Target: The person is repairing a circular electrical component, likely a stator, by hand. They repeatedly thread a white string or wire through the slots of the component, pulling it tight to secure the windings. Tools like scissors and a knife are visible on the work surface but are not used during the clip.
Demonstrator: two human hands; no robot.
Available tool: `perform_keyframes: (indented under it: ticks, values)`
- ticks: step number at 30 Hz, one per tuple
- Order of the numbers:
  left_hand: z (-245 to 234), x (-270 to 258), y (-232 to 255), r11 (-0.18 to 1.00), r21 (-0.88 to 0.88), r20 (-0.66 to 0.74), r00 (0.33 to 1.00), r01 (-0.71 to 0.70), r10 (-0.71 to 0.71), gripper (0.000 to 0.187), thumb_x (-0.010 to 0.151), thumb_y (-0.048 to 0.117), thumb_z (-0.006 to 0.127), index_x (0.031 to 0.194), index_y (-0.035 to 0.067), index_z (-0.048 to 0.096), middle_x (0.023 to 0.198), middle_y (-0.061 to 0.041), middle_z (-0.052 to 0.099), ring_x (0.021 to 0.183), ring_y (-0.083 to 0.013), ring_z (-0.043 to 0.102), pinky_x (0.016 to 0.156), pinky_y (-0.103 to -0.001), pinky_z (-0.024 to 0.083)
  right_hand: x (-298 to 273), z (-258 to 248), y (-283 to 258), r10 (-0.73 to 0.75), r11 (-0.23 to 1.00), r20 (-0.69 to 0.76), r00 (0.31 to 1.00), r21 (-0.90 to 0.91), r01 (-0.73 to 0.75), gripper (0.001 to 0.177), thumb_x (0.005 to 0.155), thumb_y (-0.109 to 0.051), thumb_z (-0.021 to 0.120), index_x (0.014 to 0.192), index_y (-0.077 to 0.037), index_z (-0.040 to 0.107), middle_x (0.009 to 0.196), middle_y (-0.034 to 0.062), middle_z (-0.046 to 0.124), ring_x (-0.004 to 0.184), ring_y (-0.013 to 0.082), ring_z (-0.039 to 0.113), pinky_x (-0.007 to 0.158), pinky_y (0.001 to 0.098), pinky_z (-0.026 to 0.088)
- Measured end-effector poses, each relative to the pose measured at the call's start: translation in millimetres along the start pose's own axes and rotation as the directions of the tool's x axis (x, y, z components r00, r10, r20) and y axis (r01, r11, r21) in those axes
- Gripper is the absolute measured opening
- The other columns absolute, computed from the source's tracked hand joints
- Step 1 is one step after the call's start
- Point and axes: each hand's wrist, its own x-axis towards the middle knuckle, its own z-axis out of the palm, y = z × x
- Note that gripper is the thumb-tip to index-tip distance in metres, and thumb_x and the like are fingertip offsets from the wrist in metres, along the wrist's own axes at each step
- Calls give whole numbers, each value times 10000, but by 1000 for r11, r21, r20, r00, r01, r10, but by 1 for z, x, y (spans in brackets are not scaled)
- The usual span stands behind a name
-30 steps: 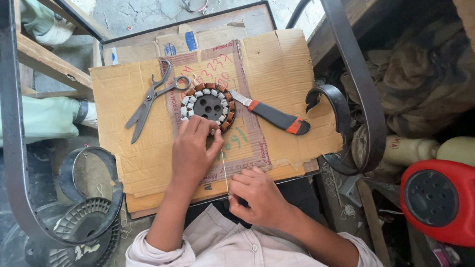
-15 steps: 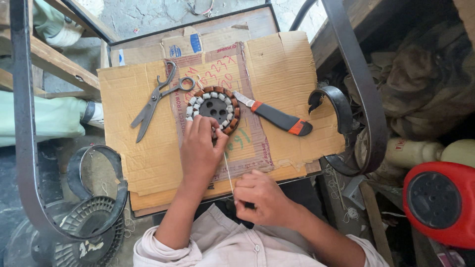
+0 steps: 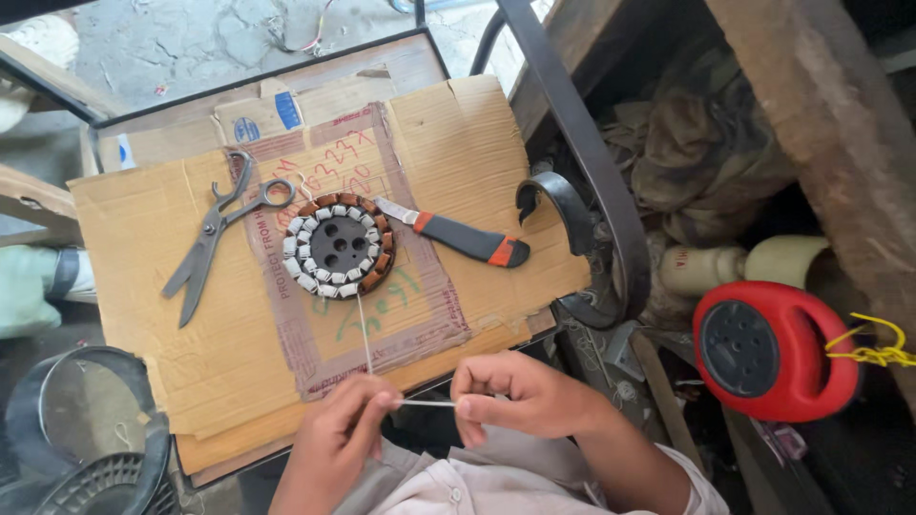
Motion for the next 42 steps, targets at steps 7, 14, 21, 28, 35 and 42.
perform_keyframes:
  ticks: [7,14,21,28,35,42]
  values:
    - [-4,-24,-49,887,456,109,994,-65,16,149,879,265,724,1006,193,751,966,32,739,700,-153,755,603,-277,584,3,-27,-15,-81,996,29,996,46,80,258,1059,-222,642,981,24,651,747,-31,568,606,28,442,528,205,319]
    - [-4,-34,-69,779,621,101,994,-86,29,202,828,296,731,1029,285,721,1061,117,728,873,-177,755,666,-342,602,31,-34,-49,-255,964,12,967,80,253,322,1080,-261,649,1063,56,702,723,-48,522,605,36,404,533,221,288]
    - [-11,-55,-104,682,724,13,986,103,-164,283,851,248,690,1115,349,664,1128,132,698,938,-211,732,721,-382,607,64,-38,-84,-485,858,-33,874,175,483,288,1112,-223,625,1155,52,700,724,-41,526,598,47,386,558,238,281]
    - [-57,-73,-63,685,714,108,944,145,-312,453,856,215,641,1282,359,590,1291,157,649,972,-213,730,724,-390,614,94,-27,-107,-525,847,-92,846,42,530,262,1138,-184,609,1229,45,694,698,-46,552,579,22,411,538,194,292]
    - [-66,-54,75,634,768,-260,949,92,178,303,972,388,596,1256,282,608,1155,56,713,1023,-224,742,838,-377,584,115,-15,-100,-385,902,-82,919,-243,357,229,1072,-148,642,1187,28,732,951,-17,718,700,17,518,612,200,410]
    - [-38,27,134,832,349,-204,832,-431,517,419,1012,349,589,1212,-17,542,1074,-136,663,1050,-281,642,886,-392,490,122,-16,-88,-295,916,-60,954,-303,264,226,1044,-165,632,1167,-2,730,941,-22,739,713,1,541,604,192,421]
